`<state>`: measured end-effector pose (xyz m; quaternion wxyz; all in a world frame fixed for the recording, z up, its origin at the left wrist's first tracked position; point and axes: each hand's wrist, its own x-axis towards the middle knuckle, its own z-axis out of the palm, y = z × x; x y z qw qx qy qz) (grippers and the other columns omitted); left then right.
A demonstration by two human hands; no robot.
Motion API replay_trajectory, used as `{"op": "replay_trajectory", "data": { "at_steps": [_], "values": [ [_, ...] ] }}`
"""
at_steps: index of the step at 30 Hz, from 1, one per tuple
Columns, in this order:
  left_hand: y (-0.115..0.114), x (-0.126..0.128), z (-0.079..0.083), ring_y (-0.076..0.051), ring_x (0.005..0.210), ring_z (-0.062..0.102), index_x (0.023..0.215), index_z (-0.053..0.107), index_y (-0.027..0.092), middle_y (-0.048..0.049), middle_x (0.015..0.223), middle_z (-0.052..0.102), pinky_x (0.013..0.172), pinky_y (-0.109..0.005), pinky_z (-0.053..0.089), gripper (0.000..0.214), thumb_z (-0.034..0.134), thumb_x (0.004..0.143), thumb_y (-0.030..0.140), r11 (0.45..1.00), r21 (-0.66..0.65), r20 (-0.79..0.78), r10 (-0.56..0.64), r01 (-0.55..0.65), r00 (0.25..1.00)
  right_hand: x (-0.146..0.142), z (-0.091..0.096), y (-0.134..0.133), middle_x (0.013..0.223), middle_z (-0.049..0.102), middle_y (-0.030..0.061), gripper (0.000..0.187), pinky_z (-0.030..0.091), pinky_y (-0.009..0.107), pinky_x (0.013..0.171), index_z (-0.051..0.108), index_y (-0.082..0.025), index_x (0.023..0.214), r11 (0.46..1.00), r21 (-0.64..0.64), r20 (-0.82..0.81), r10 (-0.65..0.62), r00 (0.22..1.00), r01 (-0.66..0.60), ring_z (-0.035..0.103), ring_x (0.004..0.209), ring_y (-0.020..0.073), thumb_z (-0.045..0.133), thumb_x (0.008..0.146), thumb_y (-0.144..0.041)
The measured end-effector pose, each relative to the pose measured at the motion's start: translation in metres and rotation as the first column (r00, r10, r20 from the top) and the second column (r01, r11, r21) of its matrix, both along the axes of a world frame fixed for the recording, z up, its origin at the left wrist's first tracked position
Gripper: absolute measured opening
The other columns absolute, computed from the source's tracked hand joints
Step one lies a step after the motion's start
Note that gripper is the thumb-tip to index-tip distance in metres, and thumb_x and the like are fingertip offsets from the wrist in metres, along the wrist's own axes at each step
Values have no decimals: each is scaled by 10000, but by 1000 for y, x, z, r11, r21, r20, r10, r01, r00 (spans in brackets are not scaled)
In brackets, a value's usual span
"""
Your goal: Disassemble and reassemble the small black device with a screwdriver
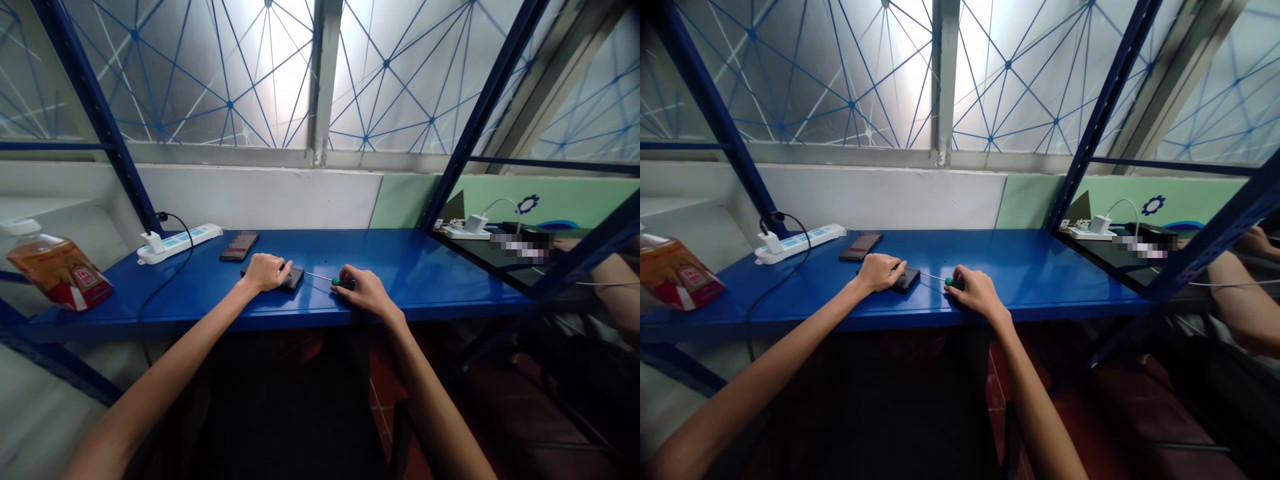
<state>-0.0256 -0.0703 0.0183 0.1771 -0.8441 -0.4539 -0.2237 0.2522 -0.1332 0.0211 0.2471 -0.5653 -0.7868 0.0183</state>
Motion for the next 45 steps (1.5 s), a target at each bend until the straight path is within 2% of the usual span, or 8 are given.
{"op": "replay_trajectory", "data": {
  "at_steps": [6, 11, 17, 20, 26, 32, 35, 45],
  "values": [
    [0, -1, 0, -212, 572, 604, 619, 694, 147, -133, 619, 678, 519, -286, 253, 575, 342, 970, 436, 1000, -15, -1, 2, -2, 1000, -2, 4, -3, 791, 700, 27, 304, 345, 272, 617, 599, -234, 1079, 1000, -19, -27, -1, 1000, 1, 613, 690, 188, 497, 933, -480],
    [1, 0, -1, -218, 584, 612, 631, 695, 148, -133, 640, 688, 524, -290, 264, 567, 334, 970, 424, 1000, 4, -14, 12, -12, 1000, 3, 7, -5, 934, 704, 66, 271, 390, 285, 686, 689, -215, 963, 1000, 6, 14, 26, 1000, -26, 638, 845, 204, 552, 912, -444],
    [1, 0, -1, -210, 576, 610, 618, 689, 146, -130, 617, 680, 517, -280, 263, 575, 333, 969, 430, 1000, 9, -7, -3, 3, 1000, 7, 2, 1, 940, 665, 48, 254, 384, 270, 646, 697, -223, 869, 997, 52, 0, 54, 999, -54, 618, 799, 173, 642, 850, -470],
    [0, 0, 0, -212, 589, 618, 624, 691, 144, -130, 631, 687, 514, -277, 256, 578, 327, 970, 430, 1000, -2, -17, 5, -5, 1000, 4, 1, 0, 936, 671, 39, 237, 353, 257, 621, 654, -223, 888, 996, 68, 5, 52, 999, -52, 618, 803, 174, 655, 841, -455],
    [-2, 1, 2, -211, 599, 621, 641, 693, 142, -130, 650, 693, 520, -273, 268, 567, 339, 972, 434, 1000, -27, -16, 7, -7, 1000, -7, 4, -5, 723, 681, 13, 273, 236, 249, 544, 630, -249, 931, 994, 29, 117, -104, 988, 101, 611, 670, 188, 645, 838, -505],
    [-2, 2, 3, -218, 618, 637, 651, 701, 142, -128, 665, 700, 524, -281, 284, 556, 342, 975, 415, 1000, -10, -31, 9, -9, 999, -4, 2, -2, 774, 707, 15, 354, 301, 246, 577, 643, -252, 1025, 999, 4, 5, -36, 999, 36, 614, 661, 173, 521, 908, -563],
    [-1, 2, 2, -217, 614, 641, 649, 692, 139, -122, 665, 703, 519, -283, 271, 547, 348, 976, 411, 1000, -2, -36, 10, -11, 999, -2, 2, -1, 798, 715, 28, 357, 323, 256, 596, 682, -235, 956, 1000, 5, -10, -14, 1000, 14, 615, 677, 168, 467, 946, -520],
    [0, 0, 0, -213, 592, 633, 617, 678, 148, -114, 635, 690, 512, -284, 261, 581, 320, 982, 425, 1000, -1, -22, -3, 3, 1000, 6, -1, 4, 858, 661, 24, 381, 324, 257, 589, 680, -221, 766, 1000, 27, -51, -2, 999, 3, 588, 737, 151, 655, 800, -600]
  ]
}}
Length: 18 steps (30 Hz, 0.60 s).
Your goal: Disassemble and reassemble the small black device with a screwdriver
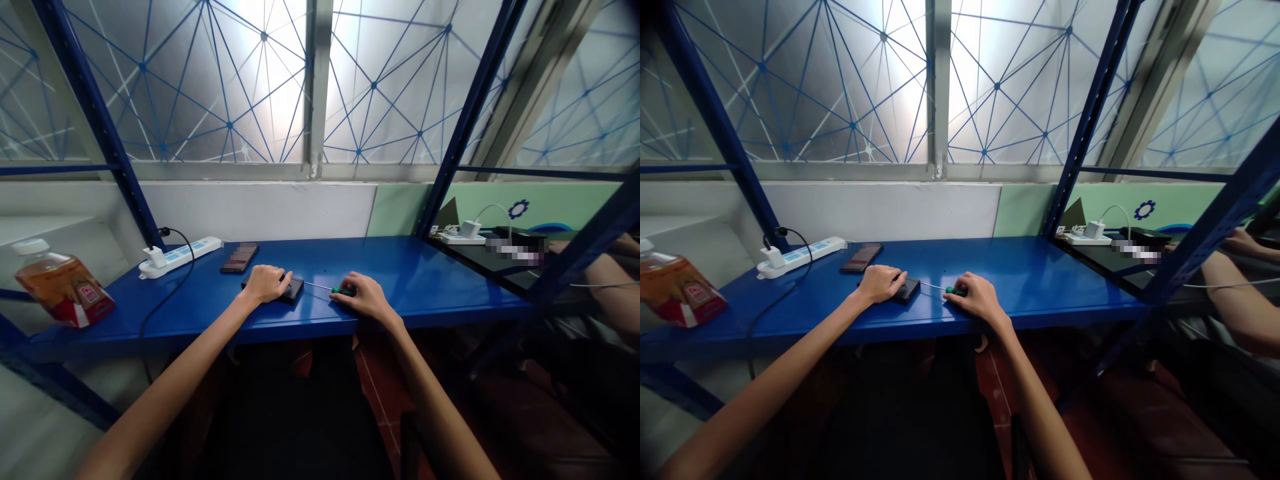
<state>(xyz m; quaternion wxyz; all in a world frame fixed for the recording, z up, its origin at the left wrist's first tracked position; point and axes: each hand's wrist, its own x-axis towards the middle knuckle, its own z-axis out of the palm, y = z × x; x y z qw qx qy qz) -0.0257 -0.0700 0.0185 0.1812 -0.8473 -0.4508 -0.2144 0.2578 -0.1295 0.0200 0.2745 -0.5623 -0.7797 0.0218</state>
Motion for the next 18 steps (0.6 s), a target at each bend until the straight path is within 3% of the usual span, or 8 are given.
{"op": "replay_trajectory", "data": {
  "at_steps": [6, 12, 18],
  "values": [
    [0, 0, 0, -214, 594, 628, 636, 695, 147, -123, 633, 686, 516, -282, 268, 574, 330, 974, 432, 1000, -13, 16, 0, 1, 1000, -7, 3, -1, 883, 656, 20, 292, 291, 248, 576, 618, -223, 820, 999, -8, 46, -47, 998, 48, 583, 758, 157, 700, 785, -500],
    [1, 0, -1, -214, 598, 628, 643, 698, 150, -119, 641, 691, 516, -286, 258, 572, 330, 977, 433, 1000, -5, 10, 8, -8, 1000, -15, 8, -6, 766, 680, 11, 270, 233, 248, 553, 605, -247, 929, 987, -67, 151, -134, 979, 145, 599, 713, 185, 678, 809, -478],
    [-1, 1, 2, -217, 603, 629, 651, 705, 144, -128, 662, 699, 518, -280, 267, 570, 330, 975, 424, 999, -28, 4, 23, -23, 1000, -16, 9, -9, 717, 680, 27, 373, 259, 258, 569, 650, -235, 885, 994, -44, 138, -90, 986, 97, 616, 701, 187, 459, 945, -550]
  ]
}}
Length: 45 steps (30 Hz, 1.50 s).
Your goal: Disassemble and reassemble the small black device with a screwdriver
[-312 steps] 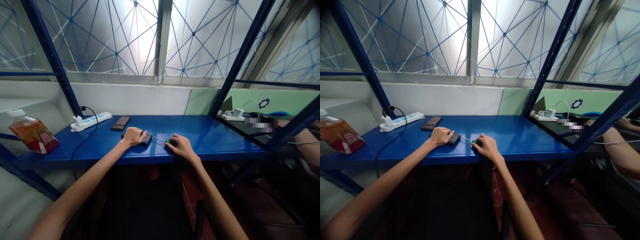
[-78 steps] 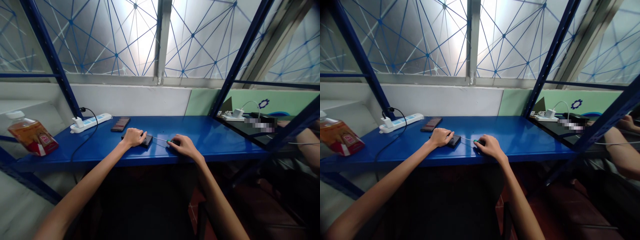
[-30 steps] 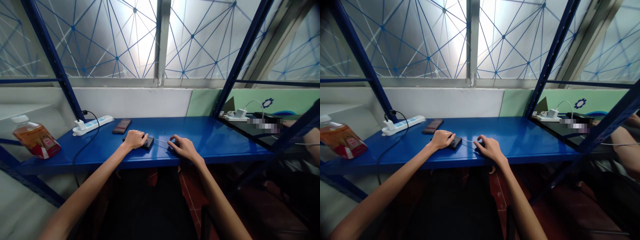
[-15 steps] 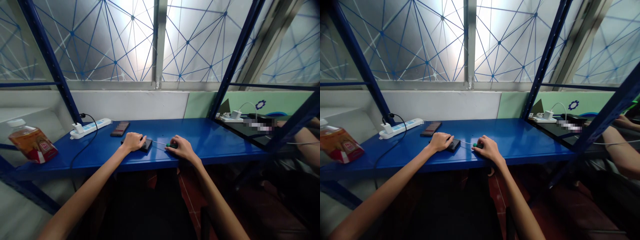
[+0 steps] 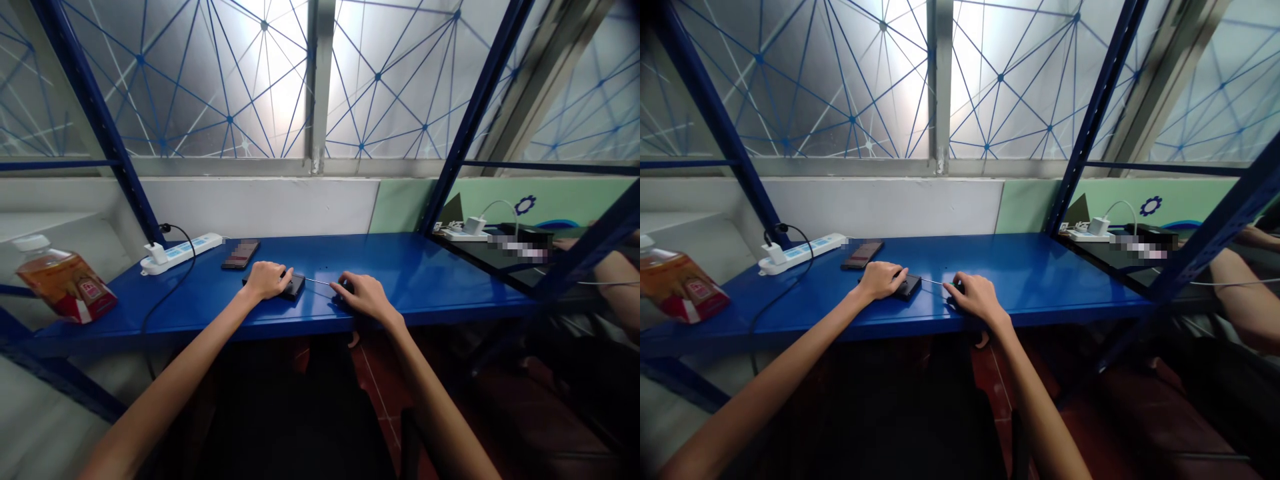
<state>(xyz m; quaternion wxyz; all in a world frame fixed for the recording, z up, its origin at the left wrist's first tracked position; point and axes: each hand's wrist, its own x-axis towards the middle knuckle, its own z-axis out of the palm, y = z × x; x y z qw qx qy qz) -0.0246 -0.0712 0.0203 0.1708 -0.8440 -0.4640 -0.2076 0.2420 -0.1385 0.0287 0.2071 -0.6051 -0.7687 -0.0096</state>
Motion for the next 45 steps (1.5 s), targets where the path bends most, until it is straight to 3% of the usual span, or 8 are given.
{"op": "replay_trajectory", "data": {
  "at_steps": [3, 9, 16, 25, 37, 41, 45],
  "values": [
    [-2, 1, 2, -213, 599, 624, 653, 709, 141, -134, 657, 695, 521, -275, 280, 569, 335, 975, 425, 1000, -14, 5, 1, 0, 1000, 2, 1, -1, 790, 696, 54, 413, 280, 266, 583, 669, -219, 821, 1000, -10, 11, 25, 1000, -25, 622, 739, 189, 398, 985, -484],
    [-1, -1, 1, -209, 579, 619, 620, 689, 146, -126, 638, 691, 507, -279, 262, 570, 333, 976, 413, 1000, 8, 9, -15, 15, 1000, 11, -2, 2, 847, 667, 59, 463, 318, 265, 595, 682, -218, 779, 996, -9, -14, 87, 996, -87, 600, 752, 178, 449, 942, -583],
    [1, -1, 0, -206, 571, 612, 616, 689, 149, -123, 627, 686, 501, -282, 248, 578, 327, 982, 412, 1000, 1, 21, -14, 14, 1000, 11, -4, 4, 892, 663, 36, 355, 325, 261, 605, 627, -222, 845, 996, 5, -85, 89, 992, -89, 588, 777, 171, 576, 877, -571],
    [-1, -1, 1, -207, 571, 610, 621, 692, 147, -126, 622, 682, 504, -273, 251, 565, 345, 972, 421, 1000, -4, 32, -13, 13, 999, 8, -4, 7, 774, 679, 4, 240, 280, 252, 566, 595, -252, 917, 998, -39, -77, 37, 996, -41, 596, 697, 177, 655, 818, -462],
    [0, -1, 2, -195, 555, 596, 593, 680, 153, -116, 610, 678, 498, -273, 244, 584, 338, 973, 436, 1000, -8, 68, -11, 11, 998, 10, -3, 7, 775, 696, 16, 342, 337, 259, 585, 633, -237, 837, 996, -36, -164, 77, 983, -84, 605, 689, 170, 598, 836, -576],
    [0, -2, 2, -203, 609, 624, 619, 696, 154, -113, 657, 701, 515, -274, 295, 563, 356, 975, 426, 1000, -18, 91, -7, 8, 996, 12, -6, 9, 767, 689, 9, 346, 342, 259, 590, 632, -236, 827, 995, -30, -183, 84, 979, -91, 596, 684, 165, 611, 826, -581],
    [-3, -1, 5, -213, 813, 679, 767, 741, 174, -85, 877, 758, 633, -278, 431, 438, 422, 967, 399, 993, -24, 232, -106, 114, 967, 15, -8, 11, 759, 677, -4, 354, 353, 257, 600, 625, -232, 807, 992, -23, -247, 111, 963, -120, 574, 663, 150, 619, 822, -585]
  ]
}}
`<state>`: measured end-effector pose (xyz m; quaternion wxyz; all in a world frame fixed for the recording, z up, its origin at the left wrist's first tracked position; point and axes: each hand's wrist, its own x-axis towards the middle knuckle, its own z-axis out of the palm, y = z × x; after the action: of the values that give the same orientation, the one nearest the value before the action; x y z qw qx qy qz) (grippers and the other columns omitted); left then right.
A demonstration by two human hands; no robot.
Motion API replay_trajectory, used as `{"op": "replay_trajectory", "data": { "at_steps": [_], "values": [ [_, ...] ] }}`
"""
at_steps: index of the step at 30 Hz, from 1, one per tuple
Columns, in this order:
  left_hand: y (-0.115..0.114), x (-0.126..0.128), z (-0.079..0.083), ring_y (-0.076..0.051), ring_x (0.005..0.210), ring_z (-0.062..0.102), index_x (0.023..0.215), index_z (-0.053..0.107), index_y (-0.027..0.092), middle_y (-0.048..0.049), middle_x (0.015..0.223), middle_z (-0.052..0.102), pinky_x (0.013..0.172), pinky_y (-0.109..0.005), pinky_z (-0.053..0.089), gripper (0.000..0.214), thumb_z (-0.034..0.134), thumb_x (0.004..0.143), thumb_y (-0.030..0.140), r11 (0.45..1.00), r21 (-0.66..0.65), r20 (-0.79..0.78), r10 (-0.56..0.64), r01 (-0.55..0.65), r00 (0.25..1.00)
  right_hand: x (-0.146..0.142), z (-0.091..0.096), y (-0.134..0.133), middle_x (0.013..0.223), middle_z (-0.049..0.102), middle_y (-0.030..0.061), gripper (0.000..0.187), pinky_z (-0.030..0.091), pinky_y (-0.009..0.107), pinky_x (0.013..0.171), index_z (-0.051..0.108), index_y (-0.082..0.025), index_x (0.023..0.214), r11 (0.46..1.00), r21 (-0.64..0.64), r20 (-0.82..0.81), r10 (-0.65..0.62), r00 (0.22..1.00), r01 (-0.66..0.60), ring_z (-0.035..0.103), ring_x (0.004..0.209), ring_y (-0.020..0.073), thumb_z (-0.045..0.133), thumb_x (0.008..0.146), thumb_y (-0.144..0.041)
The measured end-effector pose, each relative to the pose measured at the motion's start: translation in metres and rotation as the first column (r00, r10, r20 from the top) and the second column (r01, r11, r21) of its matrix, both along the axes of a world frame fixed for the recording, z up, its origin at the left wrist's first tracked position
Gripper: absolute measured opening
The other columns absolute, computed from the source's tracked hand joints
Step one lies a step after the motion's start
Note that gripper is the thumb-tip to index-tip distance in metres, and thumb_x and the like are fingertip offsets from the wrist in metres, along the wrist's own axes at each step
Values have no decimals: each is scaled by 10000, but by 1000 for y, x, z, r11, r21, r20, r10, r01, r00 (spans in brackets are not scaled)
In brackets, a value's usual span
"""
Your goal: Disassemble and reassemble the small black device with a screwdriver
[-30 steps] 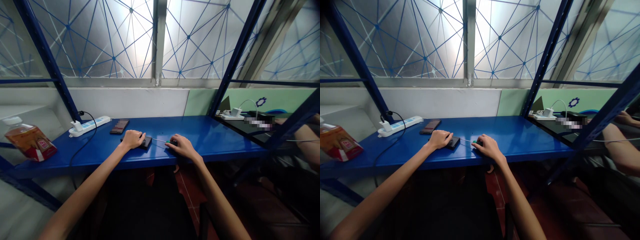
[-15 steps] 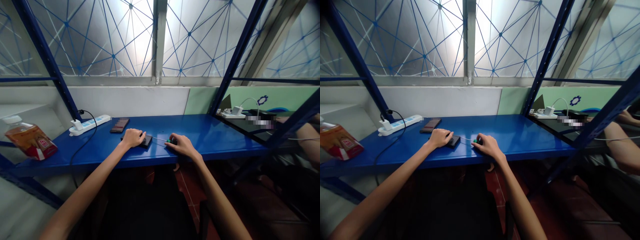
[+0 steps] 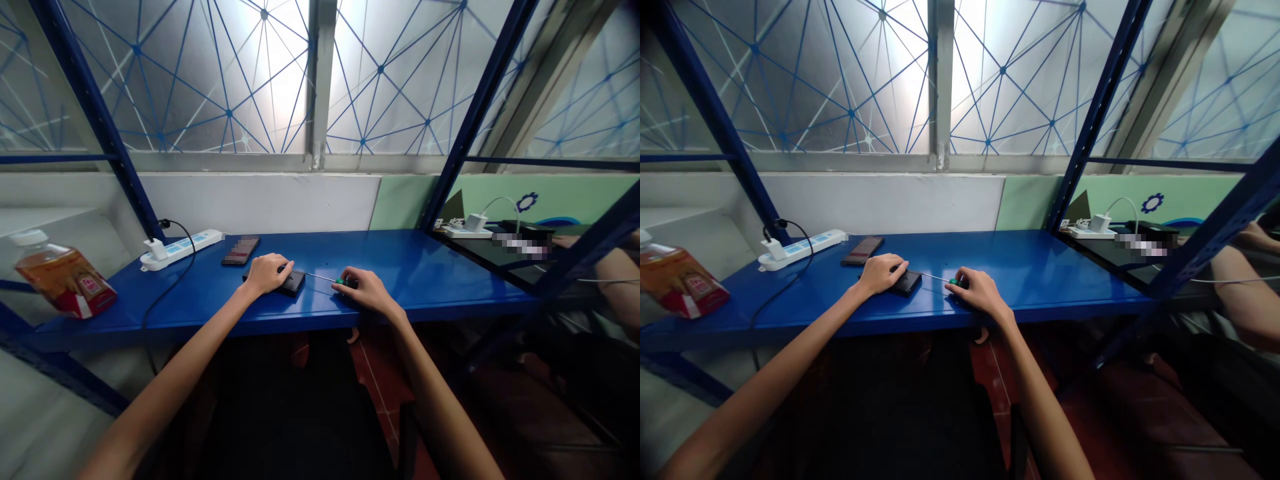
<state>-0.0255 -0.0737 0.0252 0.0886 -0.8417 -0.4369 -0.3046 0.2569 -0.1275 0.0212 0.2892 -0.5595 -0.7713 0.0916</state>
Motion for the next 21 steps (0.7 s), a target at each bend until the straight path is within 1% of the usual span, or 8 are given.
{"op": "replay_trajectory", "data": {
  "at_steps": [3, 6, 11, 16, 18, 21],
  "values": [
    [-3, 2, 3, -213, 944, 676, 876, 755, 205, -54, 1005, 757, 772, -289, 491, 332, 507, 937, 417, 994, -52, 77, -95, 99, 993, 0, 0, 0, 741, 663, -7, 368, 367, 256, 609, 624, -224, 795, 1000, 1, -49, 13, 999, -13, 568, 660, 145, 622, 815, -592],
    [-4, 6, 4, -218, 981, 672, 946, 762, 226, -43, 1044, 751, 841, -306, 510, 303, 590, 889, 469, 984, -98, 81, -141, 149, 987, 0, 1, 0, 737, 661, -3, 380, 384, 256, 617, 625, -218, 795, 1000, 2, -75, 28, 997, -28, 573, 664, 144, 614, 813, -597],
    [-3, 13, 0, -211, 988, 668, 987, 761, 231, -37, 1061, 744, 854, -305, 521, 280, 622, 882, 450, 971, -87, 89, -216, 223, 972, -1, 1, 0, 752, 671, 1, 357, 390, 257, 631, 626, -220, 798, 999, 8, -96, 32, 995, -31, 575, 674, 148, 629, 812, -577],
    [-5, 18, -1, -205, 963, 667, 921, 768, 218, -58, 1020, 744, 839, -304, 523, 253, 560, 933, 362, 958, -47, 66, -280, 283, 958, -2, 0, -1, 754, 668, -1, 358, 369, 250, 610, 623, -219, 798, 999, 0, -103, 41, 994, -42, 565, 659, 142, 633, 809, -577],
    [-4, 19, -1, -200, 952, 666, 889, 768, 212, -61, 999, 744, 841, -300, 520, 264, 535, 947, 321, 956, -29, 51, -290, 292, 956, -2, -1, -1, 755, 668, 0, 365, 369, 249, 607, 619, -218, 796, 999, -3, -111, 46, 993, -47, 564, 659, 142, 630, 808, -582],
    [0, 22, 0, -201, 942, 667, 886, 766, 204, -60, 1001, 743, 841, -301, 516, 255, 535, 943, 297, 964, -18, 31, -264, 265, 964, 0, -1, 0, 753, 664, -2, 371, 375, 247, 613, 616, -216, 792, 999, -1, -132, 47, 990, -48, 563, 664, 140, 633, 803, -586]
  ]
}}
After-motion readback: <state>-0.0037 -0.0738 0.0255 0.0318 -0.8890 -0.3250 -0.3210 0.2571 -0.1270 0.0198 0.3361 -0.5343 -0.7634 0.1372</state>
